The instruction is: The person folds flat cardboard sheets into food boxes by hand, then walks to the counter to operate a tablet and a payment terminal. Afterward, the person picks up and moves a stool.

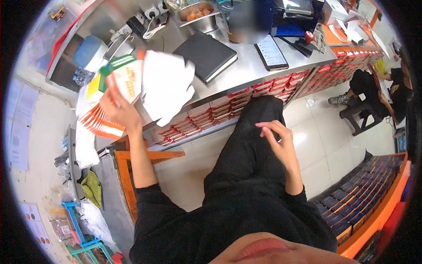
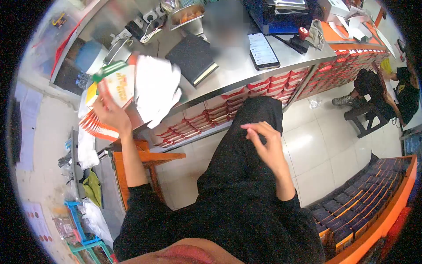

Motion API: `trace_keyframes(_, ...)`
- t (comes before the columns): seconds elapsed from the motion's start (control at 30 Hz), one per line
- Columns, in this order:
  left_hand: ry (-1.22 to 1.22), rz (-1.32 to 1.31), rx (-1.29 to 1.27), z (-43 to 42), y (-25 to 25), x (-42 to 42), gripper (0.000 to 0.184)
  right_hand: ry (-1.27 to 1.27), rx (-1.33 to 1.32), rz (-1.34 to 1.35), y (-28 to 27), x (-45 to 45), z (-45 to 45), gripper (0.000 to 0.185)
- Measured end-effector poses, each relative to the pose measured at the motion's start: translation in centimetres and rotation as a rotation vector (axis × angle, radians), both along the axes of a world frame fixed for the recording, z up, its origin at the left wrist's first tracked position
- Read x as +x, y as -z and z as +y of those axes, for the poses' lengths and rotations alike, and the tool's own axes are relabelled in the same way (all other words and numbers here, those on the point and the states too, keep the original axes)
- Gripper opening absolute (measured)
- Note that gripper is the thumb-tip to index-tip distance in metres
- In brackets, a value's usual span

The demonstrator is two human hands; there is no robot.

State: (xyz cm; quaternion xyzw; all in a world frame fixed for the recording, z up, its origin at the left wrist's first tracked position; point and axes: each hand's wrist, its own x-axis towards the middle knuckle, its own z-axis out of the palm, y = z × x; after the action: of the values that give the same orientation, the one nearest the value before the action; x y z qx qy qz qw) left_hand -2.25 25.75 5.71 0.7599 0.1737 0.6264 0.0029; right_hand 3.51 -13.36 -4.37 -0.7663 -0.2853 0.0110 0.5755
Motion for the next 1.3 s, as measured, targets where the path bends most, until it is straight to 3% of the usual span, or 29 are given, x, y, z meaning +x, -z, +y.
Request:
trace_keyframes(0.1, -0.141, -0.204, -0.006, -2.8, -1.6, 0.1, 0.011, 0.003, 0.084, -0.255, -0.8, -1.1, 3.4, 0.020)
trace_keyframes(0.23, -0.194, 0.317, 0.259, -1.3, -0.8, 3.3, 0.010, -0.228, 0.129, -0.423, -1.3, -1.9, 7.3, 0.032)
trace_keyframes(0.37, -0.288, 0.460, 0.421, -1.3, -3.7, 1.7, 0.025, -0.305, 0.191, -0.388, -1.9, -2.4, 8.3, 0.033)
trace_keyframes(0.47, -0.138, 0.497, 0.730, 0.9, -7.9, 0.6, 0.027, -0.290, 0.185, -0.418, -2.6, -1.5, 8.5, 0.033)
trace_keyframes(0.53, -0.051, 0.422, 0.687, 2.5, -9.7, 0.4, 0.032, -0.215, 0.205, -0.529, -4.0, 0.0, 10.0, 0.033)
trace_keyframes(0.67, -0.101, 0.222, 0.590, 3.9, -12.0, 0.0, 0.035, -0.054, 0.144, -0.721, -6.0, 4.7, 16.6, 0.053)
trace_keyframes(0.77, -0.212, 0.068, 0.669, 1.4, -13.1, -2.2, 0.031, 0.159, -0.252, -0.934, -4.9, 9.2, 21.6, 0.063)
trace_keyframes(0.87, -0.225, -0.109, 0.638, 0.4, -13.6, -5.0, 0.027, 0.253, -0.355, -0.946, -2.7, 13.7, 25.0, 0.041)
trace_keyframes(0.93, -0.297, -0.154, 0.643, -0.7, -13.9, -6.9, 0.023, 0.112, -0.502, -0.889, -2.7, 15.6, 26.1, 0.023)
trace_keyframes(0.97, -0.335, -0.178, 0.642, -1.0, -14.0, -7.7, 0.022, 0.124, -0.258, -0.970, -2.4, 15.6, 26.2, 0.014)
trace_keyframes(1.07, -0.411, -0.240, 0.633, -1.1, -13.7, -9.5, 0.022, 0.061, -0.081, -0.987, -3.9, 10.6, 26.5, 0.013)
trace_keyframes(1.2, -0.454, -0.293, 0.598, -2.3, -12.1, -9.3, 0.019, -0.130, -0.320, -1.071, -3.0, 2.0, 27.3, 0.020)
trace_keyframes(1.27, -0.379, -0.317, 0.482, -4.0, -10.9, -8.3, 0.016, -0.329, -0.248, -0.831, -2.9, -0.8, 26.9, 0.026)
trace_keyframes(1.3, -0.354, -0.325, 0.409, -5.3, -10.2, -7.6, 0.015, -0.380, -0.233, -0.702, -3.7, -1.8, 26.2, 0.044)
